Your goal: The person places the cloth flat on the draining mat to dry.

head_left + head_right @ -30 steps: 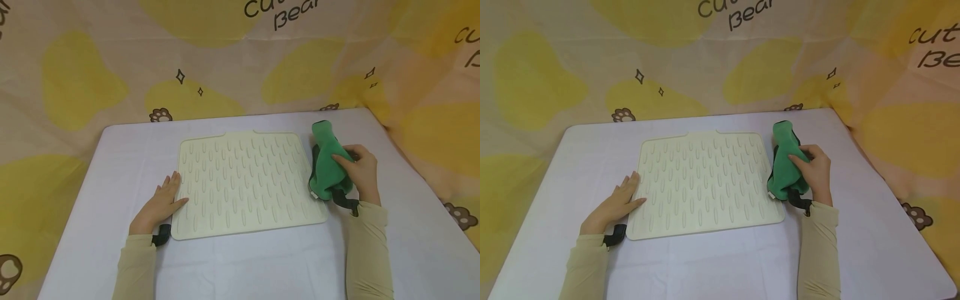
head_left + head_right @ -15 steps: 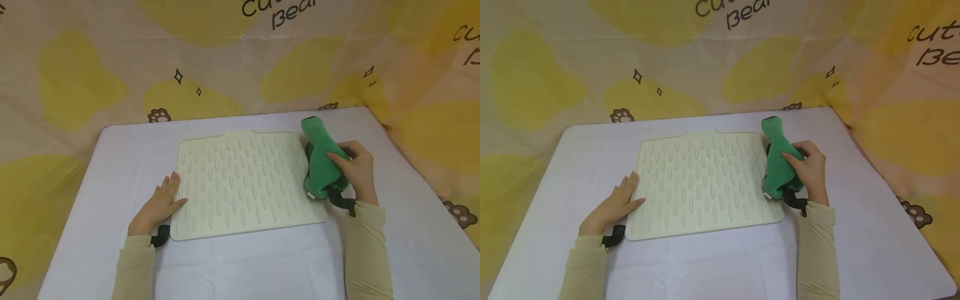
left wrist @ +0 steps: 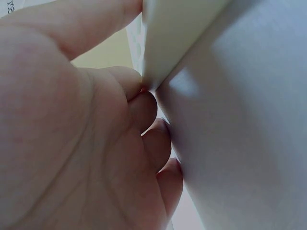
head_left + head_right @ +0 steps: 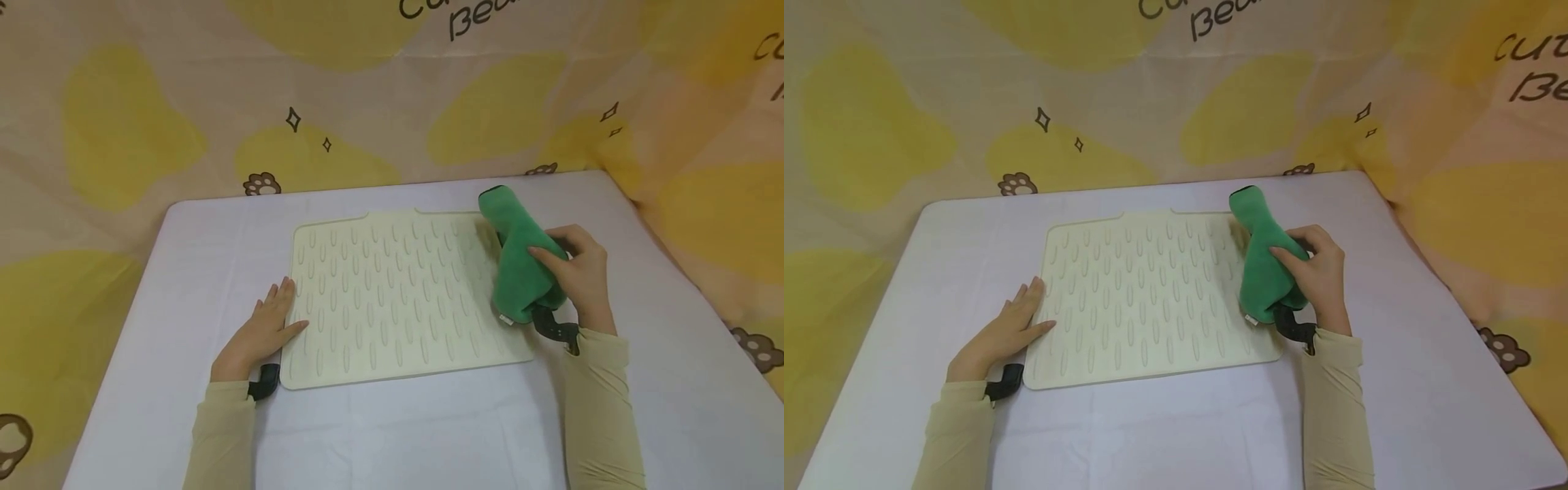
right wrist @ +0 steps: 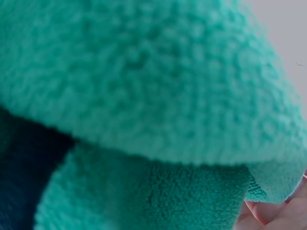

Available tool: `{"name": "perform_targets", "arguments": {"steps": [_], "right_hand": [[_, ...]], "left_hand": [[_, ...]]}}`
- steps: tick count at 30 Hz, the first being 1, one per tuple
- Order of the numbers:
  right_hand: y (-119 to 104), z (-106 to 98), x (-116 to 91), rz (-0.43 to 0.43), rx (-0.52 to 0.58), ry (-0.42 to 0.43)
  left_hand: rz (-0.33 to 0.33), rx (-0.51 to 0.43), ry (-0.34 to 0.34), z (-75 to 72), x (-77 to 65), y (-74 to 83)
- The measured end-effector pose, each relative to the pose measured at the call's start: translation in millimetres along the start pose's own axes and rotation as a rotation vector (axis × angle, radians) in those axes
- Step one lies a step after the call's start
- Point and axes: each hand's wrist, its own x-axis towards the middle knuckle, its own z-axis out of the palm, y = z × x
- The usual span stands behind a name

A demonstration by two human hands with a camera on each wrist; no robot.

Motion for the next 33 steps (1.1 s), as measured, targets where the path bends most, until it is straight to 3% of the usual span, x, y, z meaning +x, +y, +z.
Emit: {"name": "perform_targets", "arguments": {"steps": [11, 22, 33], "right_hand": [[-11.6, 10.5, 1.0, -0.042, 0.024, -0.001], [-29.2, 37.1, 8.7, -0.097, 0.077, -0.043], [-59.0, 67.4, 17.1, -0.154, 0.267, -0.036]], "left_hand": [[-0.010, -0.024, 0.004, -3.6, -0.2, 2.0], [-0.015, -0.031, 0.007, -0.3, -1.1, 1.0], [-0.014, -0.023, 0.011, -0.4, 0.9, -2.2]]}}
